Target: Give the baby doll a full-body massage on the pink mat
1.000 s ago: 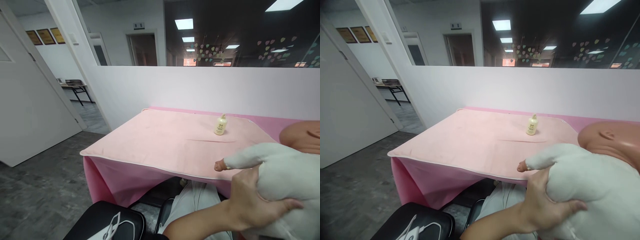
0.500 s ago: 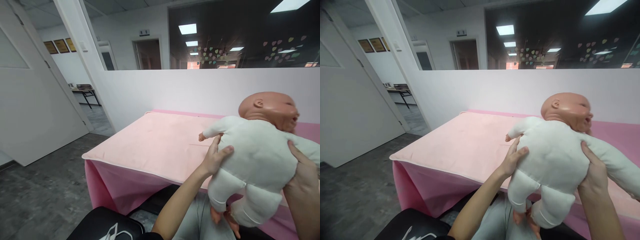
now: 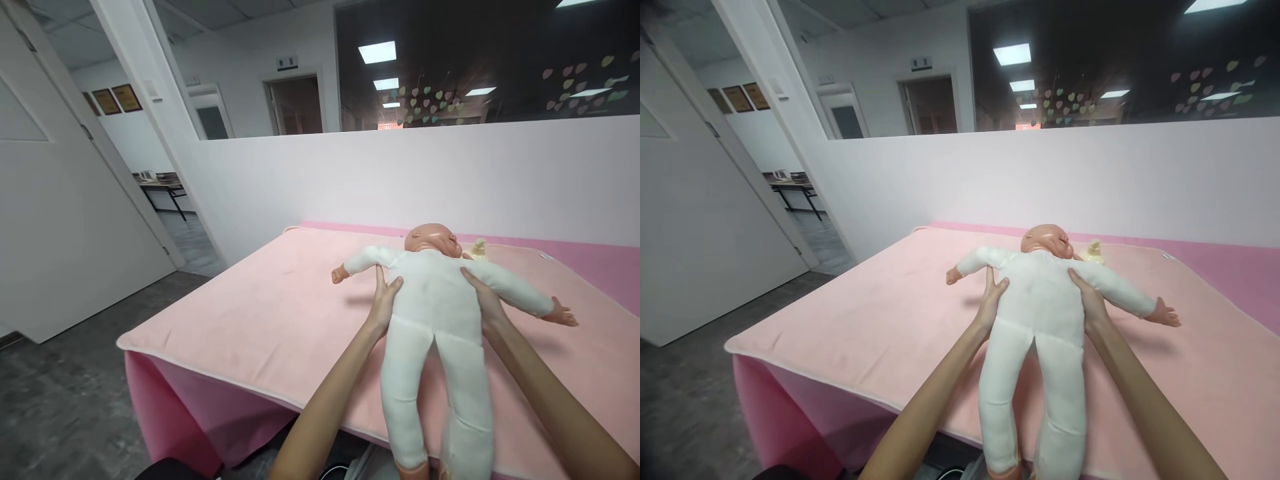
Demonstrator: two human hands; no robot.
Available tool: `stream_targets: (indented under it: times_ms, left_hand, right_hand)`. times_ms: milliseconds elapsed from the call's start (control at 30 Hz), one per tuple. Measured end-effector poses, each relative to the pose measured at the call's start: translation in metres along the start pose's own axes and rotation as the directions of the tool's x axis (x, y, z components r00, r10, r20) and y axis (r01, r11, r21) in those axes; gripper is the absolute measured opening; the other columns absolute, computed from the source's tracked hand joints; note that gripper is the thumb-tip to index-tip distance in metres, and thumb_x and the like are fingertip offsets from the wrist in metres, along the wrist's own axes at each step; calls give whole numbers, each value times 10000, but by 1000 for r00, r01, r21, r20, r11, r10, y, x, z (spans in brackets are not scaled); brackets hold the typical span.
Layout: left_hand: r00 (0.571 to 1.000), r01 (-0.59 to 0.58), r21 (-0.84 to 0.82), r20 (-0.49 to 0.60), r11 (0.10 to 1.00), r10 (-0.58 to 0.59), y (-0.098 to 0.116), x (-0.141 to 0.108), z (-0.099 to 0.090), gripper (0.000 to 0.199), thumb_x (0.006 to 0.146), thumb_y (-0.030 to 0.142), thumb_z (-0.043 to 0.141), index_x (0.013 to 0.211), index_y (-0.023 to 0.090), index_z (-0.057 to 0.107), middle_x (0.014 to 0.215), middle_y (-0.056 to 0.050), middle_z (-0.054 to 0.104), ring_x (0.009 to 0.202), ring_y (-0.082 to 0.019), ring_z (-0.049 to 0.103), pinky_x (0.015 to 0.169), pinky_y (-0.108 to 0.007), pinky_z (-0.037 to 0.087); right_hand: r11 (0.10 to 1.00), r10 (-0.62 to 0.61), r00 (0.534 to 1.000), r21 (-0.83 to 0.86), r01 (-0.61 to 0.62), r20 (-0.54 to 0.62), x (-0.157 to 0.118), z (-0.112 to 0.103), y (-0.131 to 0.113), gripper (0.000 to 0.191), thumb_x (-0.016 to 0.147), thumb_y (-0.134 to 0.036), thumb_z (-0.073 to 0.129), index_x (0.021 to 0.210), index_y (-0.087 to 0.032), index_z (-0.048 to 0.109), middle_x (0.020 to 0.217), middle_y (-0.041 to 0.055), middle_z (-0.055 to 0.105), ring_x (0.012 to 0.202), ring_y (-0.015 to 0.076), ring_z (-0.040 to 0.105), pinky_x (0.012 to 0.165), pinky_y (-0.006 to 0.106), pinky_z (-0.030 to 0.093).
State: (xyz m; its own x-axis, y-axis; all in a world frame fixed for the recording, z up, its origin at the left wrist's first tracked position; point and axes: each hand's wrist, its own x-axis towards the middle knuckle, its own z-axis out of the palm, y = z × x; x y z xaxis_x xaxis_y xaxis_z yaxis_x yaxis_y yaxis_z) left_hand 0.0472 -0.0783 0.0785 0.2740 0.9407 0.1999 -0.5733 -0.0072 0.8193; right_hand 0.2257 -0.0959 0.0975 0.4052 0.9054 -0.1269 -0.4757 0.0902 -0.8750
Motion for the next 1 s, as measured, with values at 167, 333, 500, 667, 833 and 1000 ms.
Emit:
stream_targets:
  times_ms: [167, 333, 500, 667, 833, 1000]
  left_hand:
    - [1000, -18, 83, -13, 996, 19, -10, 15, -24, 862, 803, 340, 622, 1474, 350, 79, 1329, -31, 539, 1176, -200, 547, 1013, -346, 415]
    - [996, -77, 147, -26, 986, 81, -22, 24, -40, 789, 781, 281, 618, 1440, 358, 189, 1365, -9, 497, 1213, -199, 512, 994, -324, 424]
    - [994, -21, 179, -106, 984, 40, -38, 25, -51, 658, 706, 187, 618, 1307, 295, 373, 1191, -21, 608, 1058, -192, 595, 868, -307, 477]
    - [981, 43, 266, -194, 963, 9, -55, 30, -62, 395, 659, 142, 585, 1023, 219, 452, 860, 7, 642, 783, -155, 620, 723, -283, 480]
    - [920, 90, 574, -362, 814, 153, -55, 25, -67, 265, 650, 130, 624, 826, 198, 437, 833, -6, 580, 847, -158, 583, 801, -305, 457]
    - [831, -33, 796, -314, 604, 459, -27, 14, -58, 211, 681, 110, 561, 824, 213, 446, 843, 10, 524, 825, -145, 527, 784, -291, 430]
  right_hand:
    - [986, 162, 977, 13, -166, 136, 36, 0, 28, 125, 798, -235, 621, 895, -169, 663, 819, 34, 726, 710, 166, 690, 663, 254, 588]
    - [971, 229, 942, 5, -237, 244, 54, -1, 47, 168, 843, -246, 577, 977, -172, 645, 873, 44, 728, 765, 174, 693, 718, 272, 585]
    - [910, 407, 896, 4, -415, 177, 54, -4, 49, 181, 879, -231, 520, 987, -141, 633, 841, 62, 724, 786, 178, 691, 765, 281, 578]
    - [890, 456, 889, 43, -454, -45, 47, -12, 45, 86, 845, -145, 545, 909, -148, 603, 739, 28, 686, 655, 138, 660, 698, 246, 579]
    - [892, 452, 860, 122, -435, -236, 14, -41, 30, 183, 823, -8, 431, 869, -156, 529, 767, 38, 598, 645, 100, 621, 576, 175, 553]
    - [965, 249, 875, 186, -187, -415, -7, -55, -3, 287, 749, 19, 394, 865, -213, 517, 828, -2, 528, 641, 62, 580, 607, 200, 552]
